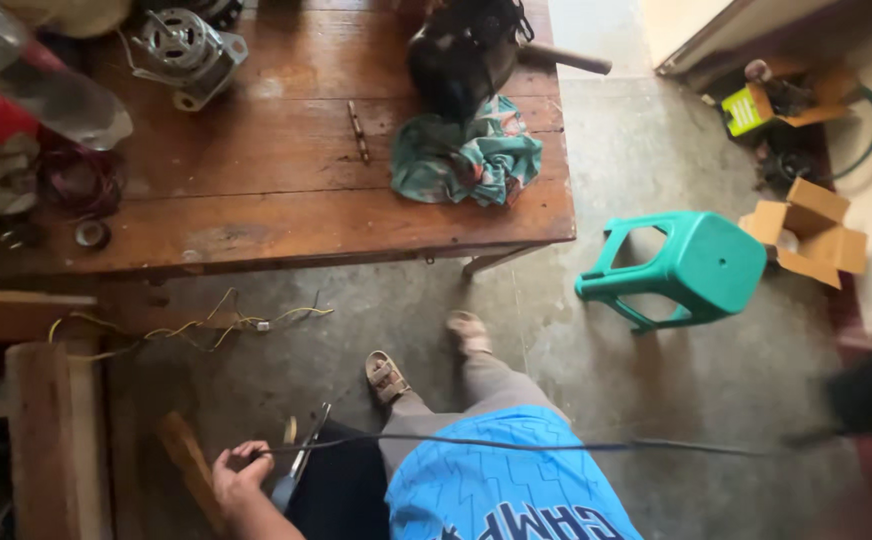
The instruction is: The person uses an angle grinder to cut and smooth a metal motor housing, producing sparks. They then use a hammer to tap the housing and later a scraper to clean the interior of the motor assembly. The person handles the motor housing, a rag, and tools throughout the process.
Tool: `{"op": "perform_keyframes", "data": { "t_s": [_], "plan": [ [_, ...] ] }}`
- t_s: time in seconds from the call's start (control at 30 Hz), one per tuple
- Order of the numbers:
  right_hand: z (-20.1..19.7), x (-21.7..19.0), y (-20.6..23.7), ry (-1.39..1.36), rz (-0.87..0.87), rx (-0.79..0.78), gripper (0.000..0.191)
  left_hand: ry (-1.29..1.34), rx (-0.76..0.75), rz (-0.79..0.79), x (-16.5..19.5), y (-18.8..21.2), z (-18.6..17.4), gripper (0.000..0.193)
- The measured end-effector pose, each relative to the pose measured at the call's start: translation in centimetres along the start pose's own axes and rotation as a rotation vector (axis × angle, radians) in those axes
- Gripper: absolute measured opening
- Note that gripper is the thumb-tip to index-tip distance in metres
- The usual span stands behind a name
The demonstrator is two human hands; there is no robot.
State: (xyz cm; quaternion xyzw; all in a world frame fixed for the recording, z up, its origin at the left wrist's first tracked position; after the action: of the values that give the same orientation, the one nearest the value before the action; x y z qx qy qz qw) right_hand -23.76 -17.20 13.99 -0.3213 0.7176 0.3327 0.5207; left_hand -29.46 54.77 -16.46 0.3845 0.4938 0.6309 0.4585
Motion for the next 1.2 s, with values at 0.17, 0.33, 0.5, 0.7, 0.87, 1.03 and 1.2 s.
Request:
{"op": "perform_keyframes", "data": {
  "t_s": [0.17, 0.33, 0.5, 0.7, 0.87, 1.03, 1.2],
  "plan": [
    [-3.7, 2.8, -1.9, 0.083, 0.023, 0.175, 0.043, -0.108, 0.069, 0.215, 1.4, 3.5, -2.7, 0.016],
    [-10.5, 3.3, -10.6, 0.125, 0.023, 0.201, 0.047, -0.550, 0.111, 0.505, 1.5, 9.2, -3.6, 0.019],
    [-21.3, 3.3, -17.3, 0.178, -0.004, 0.094, 0.050, -0.907, 0.097, 0.765, -6.5, 12.6, -3.5, 0.027],
    [-13.5, 3.3, -21.2, 0.143, -0.108, -0.348, 0.054, -1.238, -0.254, 1.213, -28.0, 14.5, 0.5, 0.062],
    [4.1, 1.5, -15.2, 0.060, 0.103, -0.723, 0.069, -1.609, -0.897, 1.252, -51.3, 19.3, 1.1, 0.028],
    [13.2, -3.2, -10.8, -0.029, -0.006, -0.919, 0.062, -1.377, -1.008, 0.750, -58.6, 22.4, 1.9, 0.062],
    [16.9, -2.4, -9.9, -0.312, 0.006, -1.116, 0.056, -1.165, -0.965, 1.068, -56.6, 26.0, 5.9, 0.068]
  ]
}}
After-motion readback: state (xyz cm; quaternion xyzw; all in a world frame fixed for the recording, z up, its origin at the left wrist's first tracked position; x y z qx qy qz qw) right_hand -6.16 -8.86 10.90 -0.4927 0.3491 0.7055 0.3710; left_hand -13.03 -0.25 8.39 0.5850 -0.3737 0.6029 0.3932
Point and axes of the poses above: each hand's wrist, its own y-axis away from the middle knuckle, its own z-axis out of the palm, x = y × z, the point moved 3 cm from there along -y, towards the middle knuckle, and after that the axes turned 7 degrees about -y, right-handed, at the moved point
